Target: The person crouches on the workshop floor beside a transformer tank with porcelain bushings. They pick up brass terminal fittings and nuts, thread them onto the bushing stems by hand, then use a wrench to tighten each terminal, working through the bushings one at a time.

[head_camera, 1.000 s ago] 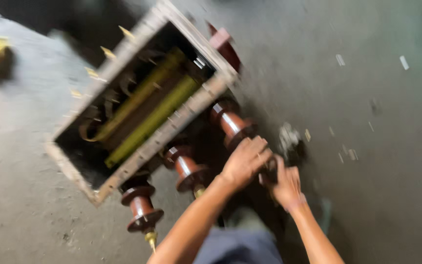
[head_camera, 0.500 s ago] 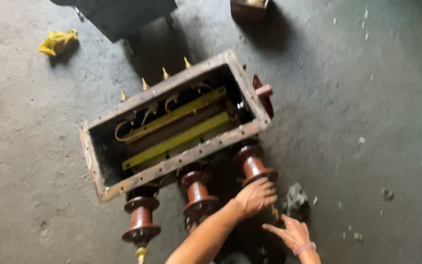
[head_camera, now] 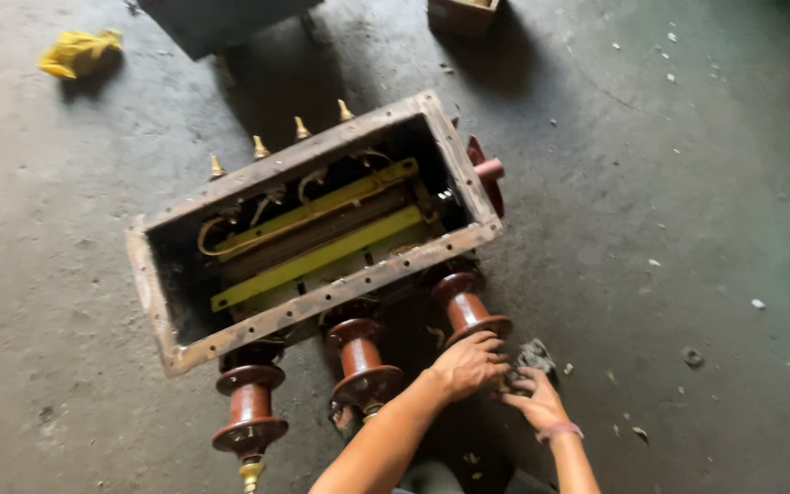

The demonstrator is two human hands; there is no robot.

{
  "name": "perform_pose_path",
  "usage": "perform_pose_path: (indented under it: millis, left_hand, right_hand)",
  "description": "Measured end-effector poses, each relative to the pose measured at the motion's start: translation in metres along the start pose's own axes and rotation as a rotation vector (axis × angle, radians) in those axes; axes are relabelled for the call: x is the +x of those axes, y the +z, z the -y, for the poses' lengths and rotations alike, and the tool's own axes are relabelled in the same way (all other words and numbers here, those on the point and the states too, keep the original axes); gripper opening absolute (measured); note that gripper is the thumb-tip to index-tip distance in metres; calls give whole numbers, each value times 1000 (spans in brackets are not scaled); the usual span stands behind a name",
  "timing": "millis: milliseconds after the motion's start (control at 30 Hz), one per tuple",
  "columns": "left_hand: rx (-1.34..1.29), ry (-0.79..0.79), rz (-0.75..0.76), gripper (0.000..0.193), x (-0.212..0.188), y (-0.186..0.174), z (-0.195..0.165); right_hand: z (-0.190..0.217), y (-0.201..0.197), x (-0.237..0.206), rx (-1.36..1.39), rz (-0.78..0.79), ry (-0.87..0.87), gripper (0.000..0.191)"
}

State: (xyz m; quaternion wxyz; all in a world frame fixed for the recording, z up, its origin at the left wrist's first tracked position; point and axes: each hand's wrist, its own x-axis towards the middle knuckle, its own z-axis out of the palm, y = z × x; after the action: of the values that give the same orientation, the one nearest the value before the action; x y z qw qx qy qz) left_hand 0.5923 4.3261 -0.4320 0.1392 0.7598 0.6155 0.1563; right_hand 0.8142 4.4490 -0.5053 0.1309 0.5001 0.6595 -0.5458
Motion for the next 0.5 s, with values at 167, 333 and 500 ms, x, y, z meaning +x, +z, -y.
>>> perform_pose_path:
  millis: [167, 333, 500]
  left_hand:
    - [-83, -24, 14, 18, 0, 3, 1]
    - [-89, -4, -115, 14, 0, -3, 0]
    - [-34, -4, -105, 12, 1, -17, -4]
  right_hand:
    - [0, 1, -2, 165, -99, 17, 87]
    - [7, 3, -9, 277, -198, 0, 80]
    - [29, -4, -19, 342, -339, 36, 78]
